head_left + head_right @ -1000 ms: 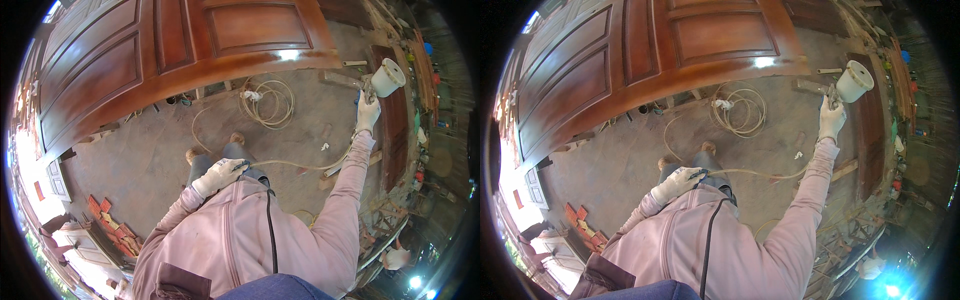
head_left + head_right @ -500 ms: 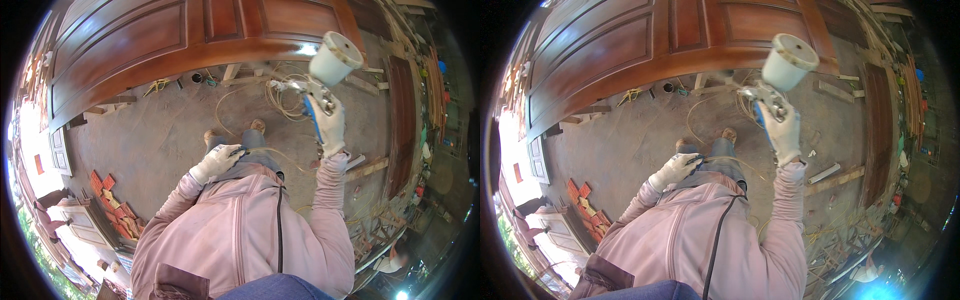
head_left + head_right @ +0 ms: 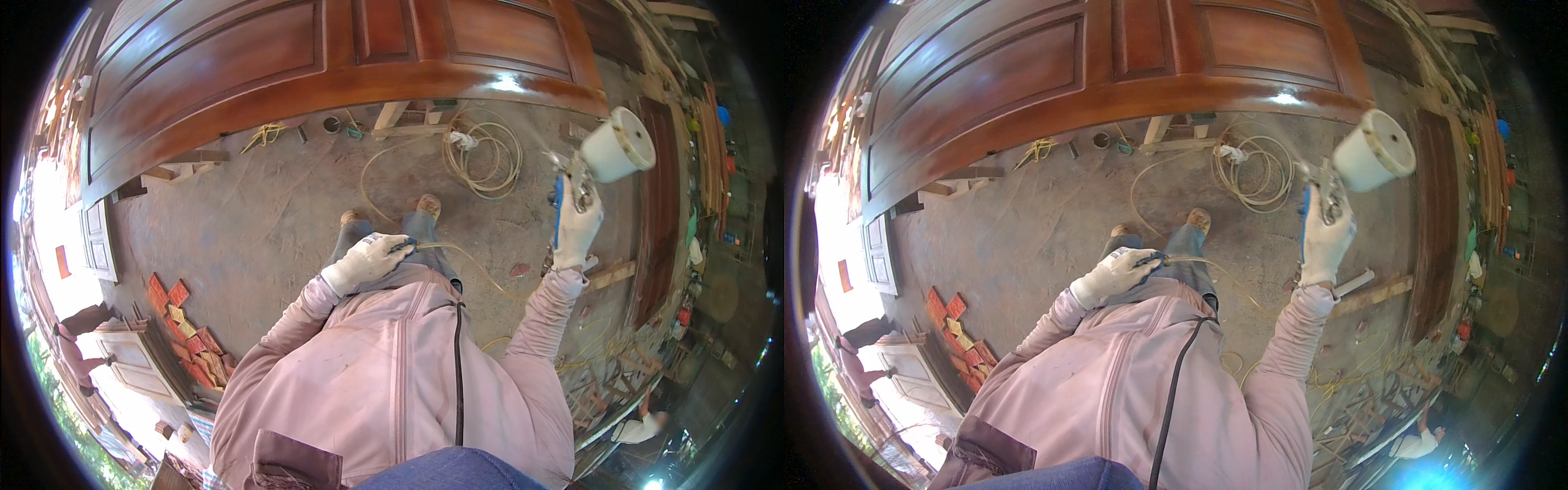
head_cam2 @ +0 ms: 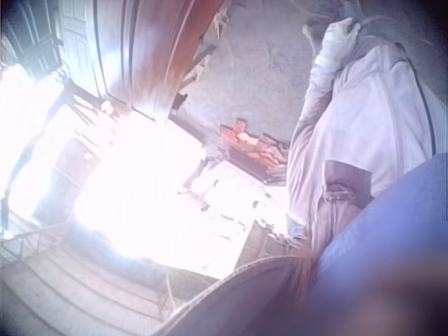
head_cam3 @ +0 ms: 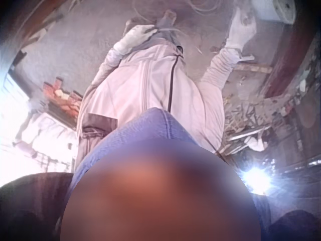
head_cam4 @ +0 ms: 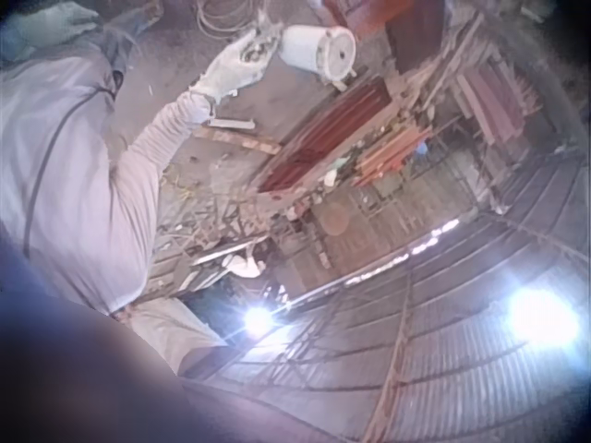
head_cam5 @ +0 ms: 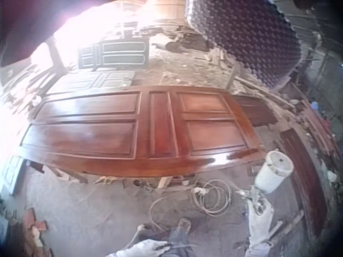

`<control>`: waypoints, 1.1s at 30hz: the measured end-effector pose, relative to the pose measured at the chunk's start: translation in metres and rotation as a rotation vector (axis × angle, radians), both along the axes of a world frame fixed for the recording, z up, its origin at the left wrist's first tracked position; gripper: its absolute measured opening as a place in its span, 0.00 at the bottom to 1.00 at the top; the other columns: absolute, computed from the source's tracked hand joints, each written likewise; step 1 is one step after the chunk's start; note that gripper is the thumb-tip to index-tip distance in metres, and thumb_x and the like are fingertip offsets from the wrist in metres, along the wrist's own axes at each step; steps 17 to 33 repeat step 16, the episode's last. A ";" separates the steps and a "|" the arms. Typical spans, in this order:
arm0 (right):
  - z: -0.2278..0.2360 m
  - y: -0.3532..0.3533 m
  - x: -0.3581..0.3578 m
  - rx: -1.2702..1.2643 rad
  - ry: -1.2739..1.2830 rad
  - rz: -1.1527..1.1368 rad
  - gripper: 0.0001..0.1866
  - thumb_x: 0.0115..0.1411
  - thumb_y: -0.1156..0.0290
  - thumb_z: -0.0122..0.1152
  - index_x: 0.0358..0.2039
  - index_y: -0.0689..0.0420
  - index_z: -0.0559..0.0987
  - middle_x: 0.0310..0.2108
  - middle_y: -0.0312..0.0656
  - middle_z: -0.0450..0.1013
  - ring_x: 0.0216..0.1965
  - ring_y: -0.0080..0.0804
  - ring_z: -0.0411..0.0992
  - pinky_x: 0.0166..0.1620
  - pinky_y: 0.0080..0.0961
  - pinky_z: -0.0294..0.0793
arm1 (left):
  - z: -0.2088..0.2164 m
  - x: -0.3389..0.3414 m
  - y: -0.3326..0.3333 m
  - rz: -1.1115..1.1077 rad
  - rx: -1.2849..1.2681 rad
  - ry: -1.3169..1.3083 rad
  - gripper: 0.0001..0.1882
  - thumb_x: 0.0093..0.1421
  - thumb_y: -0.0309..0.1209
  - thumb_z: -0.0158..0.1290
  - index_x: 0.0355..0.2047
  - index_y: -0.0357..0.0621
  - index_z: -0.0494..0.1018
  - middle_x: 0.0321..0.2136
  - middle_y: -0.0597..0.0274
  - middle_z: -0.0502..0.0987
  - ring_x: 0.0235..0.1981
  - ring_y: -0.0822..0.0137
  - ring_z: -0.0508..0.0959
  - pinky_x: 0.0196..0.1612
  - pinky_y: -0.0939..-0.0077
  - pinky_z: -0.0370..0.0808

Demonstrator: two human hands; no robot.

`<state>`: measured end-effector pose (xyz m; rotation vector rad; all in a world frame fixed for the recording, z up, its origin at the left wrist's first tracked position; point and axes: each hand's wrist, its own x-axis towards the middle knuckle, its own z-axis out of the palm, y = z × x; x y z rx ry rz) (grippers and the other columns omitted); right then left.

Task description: The person uses a spray gun to apply a finish to a wooden door, moving the nozzle in steady horizontal passes across the surface. Another person is present nearby, but the camera wearer performs the spraying throughout the clip.

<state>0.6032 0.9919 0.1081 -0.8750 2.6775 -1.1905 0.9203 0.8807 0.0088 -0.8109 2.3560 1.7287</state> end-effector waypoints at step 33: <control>-0.005 -0.112 0.160 -0.138 -0.730 0.602 0.19 0.64 0.74 0.58 0.56 0.61 0.74 0.39 0.40 0.79 0.35 0.24 0.77 0.38 0.20 0.76 | -0.042 0.073 -0.038 0.196 0.073 -0.115 0.15 0.64 0.38 0.52 0.48 0.46 0.77 0.50 0.51 0.75 0.38 0.53 0.79 0.42 0.63 0.79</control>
